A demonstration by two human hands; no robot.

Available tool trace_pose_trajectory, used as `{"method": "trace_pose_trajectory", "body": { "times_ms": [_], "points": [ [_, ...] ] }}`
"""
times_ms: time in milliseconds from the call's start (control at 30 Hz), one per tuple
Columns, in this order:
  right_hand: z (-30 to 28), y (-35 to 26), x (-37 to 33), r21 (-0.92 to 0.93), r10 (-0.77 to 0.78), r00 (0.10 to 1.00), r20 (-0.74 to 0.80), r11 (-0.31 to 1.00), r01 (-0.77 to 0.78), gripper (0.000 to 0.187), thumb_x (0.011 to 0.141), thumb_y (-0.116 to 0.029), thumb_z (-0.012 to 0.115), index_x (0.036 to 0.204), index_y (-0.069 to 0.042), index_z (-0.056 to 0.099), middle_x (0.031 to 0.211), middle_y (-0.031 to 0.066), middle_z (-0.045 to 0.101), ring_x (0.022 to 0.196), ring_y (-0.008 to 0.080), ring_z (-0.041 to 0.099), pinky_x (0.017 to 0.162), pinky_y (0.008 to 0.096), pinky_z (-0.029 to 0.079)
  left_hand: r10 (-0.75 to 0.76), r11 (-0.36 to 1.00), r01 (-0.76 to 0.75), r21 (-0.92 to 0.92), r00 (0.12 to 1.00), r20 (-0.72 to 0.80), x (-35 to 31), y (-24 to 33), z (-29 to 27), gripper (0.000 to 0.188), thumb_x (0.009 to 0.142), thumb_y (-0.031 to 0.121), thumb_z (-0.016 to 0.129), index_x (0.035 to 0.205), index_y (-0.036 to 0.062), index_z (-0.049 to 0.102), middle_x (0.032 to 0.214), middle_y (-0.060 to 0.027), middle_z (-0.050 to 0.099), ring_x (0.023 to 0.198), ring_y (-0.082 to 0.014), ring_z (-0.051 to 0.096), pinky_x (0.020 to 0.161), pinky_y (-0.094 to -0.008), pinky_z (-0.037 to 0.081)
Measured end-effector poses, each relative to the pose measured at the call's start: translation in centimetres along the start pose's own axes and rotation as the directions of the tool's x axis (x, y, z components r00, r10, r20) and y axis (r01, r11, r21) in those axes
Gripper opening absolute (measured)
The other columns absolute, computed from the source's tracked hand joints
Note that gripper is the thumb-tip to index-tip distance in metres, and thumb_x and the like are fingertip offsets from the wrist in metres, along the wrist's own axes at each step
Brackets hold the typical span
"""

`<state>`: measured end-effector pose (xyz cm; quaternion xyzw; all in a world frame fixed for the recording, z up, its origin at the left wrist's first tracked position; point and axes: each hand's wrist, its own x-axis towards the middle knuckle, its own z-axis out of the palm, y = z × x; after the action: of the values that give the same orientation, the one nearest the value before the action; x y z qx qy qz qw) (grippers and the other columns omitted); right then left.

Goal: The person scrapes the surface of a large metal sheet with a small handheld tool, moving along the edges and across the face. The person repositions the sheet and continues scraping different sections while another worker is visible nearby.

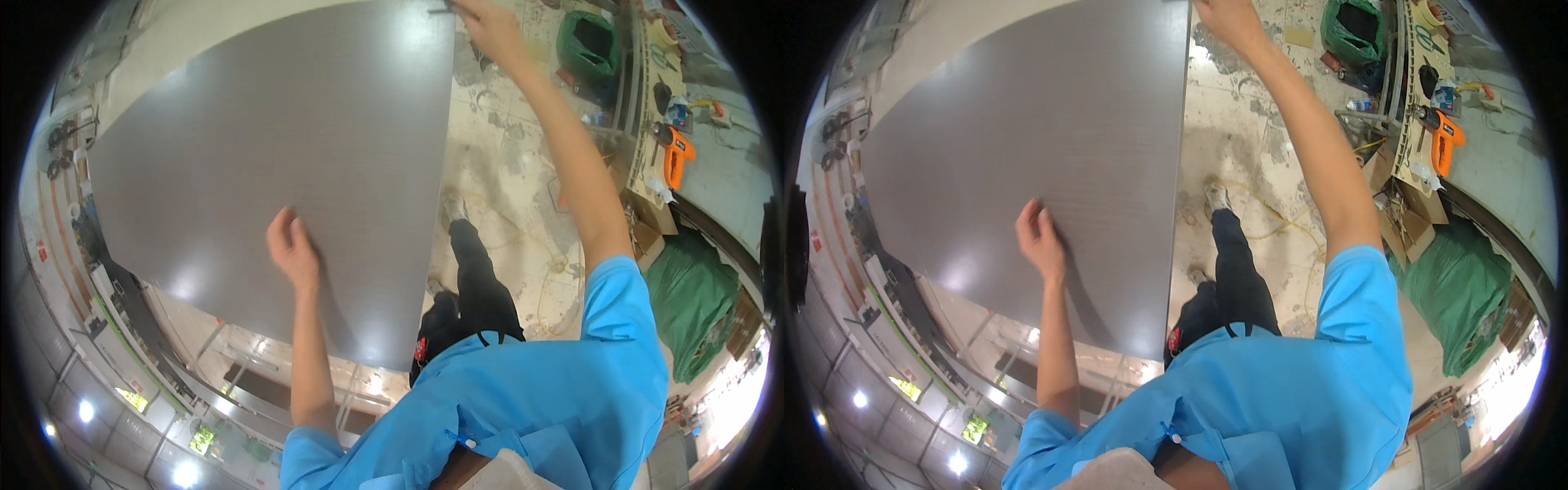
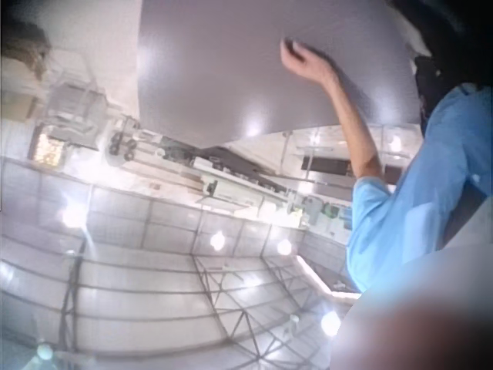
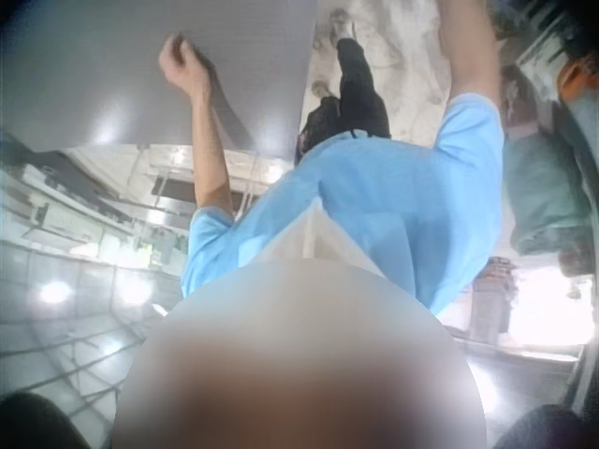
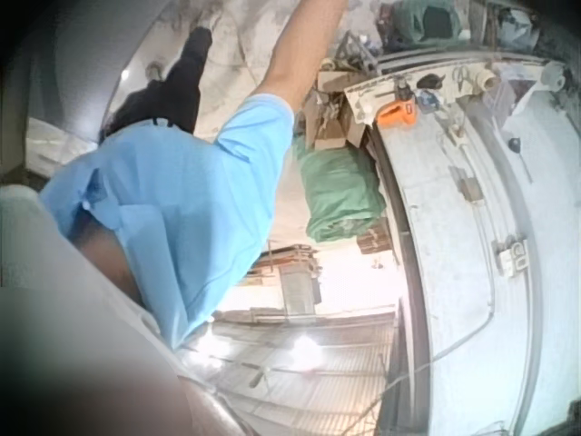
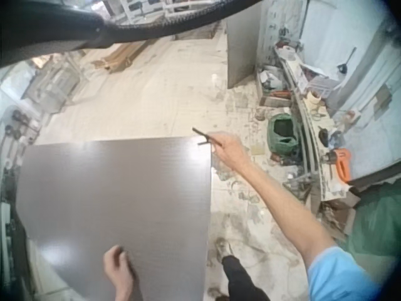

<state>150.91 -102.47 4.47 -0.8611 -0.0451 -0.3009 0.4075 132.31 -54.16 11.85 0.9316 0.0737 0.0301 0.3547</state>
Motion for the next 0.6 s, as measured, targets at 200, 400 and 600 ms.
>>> {"method": "trace_pose_trajectory", "body": {
  "times_ms": [200,400,600],
  "points": [
    [-1.3,-3.2,-5.8,-0.219,0.036,0.947,0.32,0.975,0.037,0.038,0.101,-0.006,0.064,0.136,-0.012,0.074,0.107,0.0116,0.08,0.092,0.0277,0.076,0.081,0.0396,0.061,0.026,0.843,0.065,0.535,0.987,-0.16,-9.9,-11.1,-9.3,0.04,0.11,0.014,0.052,0.146,-0.0023,0.059,0.148,-0.0229,0.058,0.139,-0.0401,0.052,0.117,-0.0513,0.042],
    [-4.1,-15.3,-17.2,-0.023,-0.188,0.885,0.425,0.976,0.218,0.038,0.092,-0.001,0.065,0.126,-0.014,0.074,0.088,0.0065,0.069,0.079,0.0245,0.07,0.065,0.0398,0.058,0.01,0.821,0.102,0.562,0.981,-0.192,-11.7,-13.2,-8.8,0.044,0.11,0.015,0.047,0.15,-0.0029,0.053,0.153,-0.0255,0.051,0.142,-0.0426,0.048,0.118,-0.0536,0.04],
    [-2.2,-5.1,-8.0,-0.282,0.032,0.942,0.333,0.957,0.067,0.038,0.096,-0.006,0.063,0.13,-0.017,0.074,0.105,0.0121,0.077,0.089,0.0285,0.076,0.074,0.0402,0.061,0.027,0.829,0.085,0.553,0.981,-0.191,-11.5,-12.9,-9.2,0.045,0.111,0.018,0.047,0.151,-0.0023,0.053,0.152,-0.0255,0.052,0.141,-0.0422,0.048,0.117,-0.0541,0.041]
  ]
}}
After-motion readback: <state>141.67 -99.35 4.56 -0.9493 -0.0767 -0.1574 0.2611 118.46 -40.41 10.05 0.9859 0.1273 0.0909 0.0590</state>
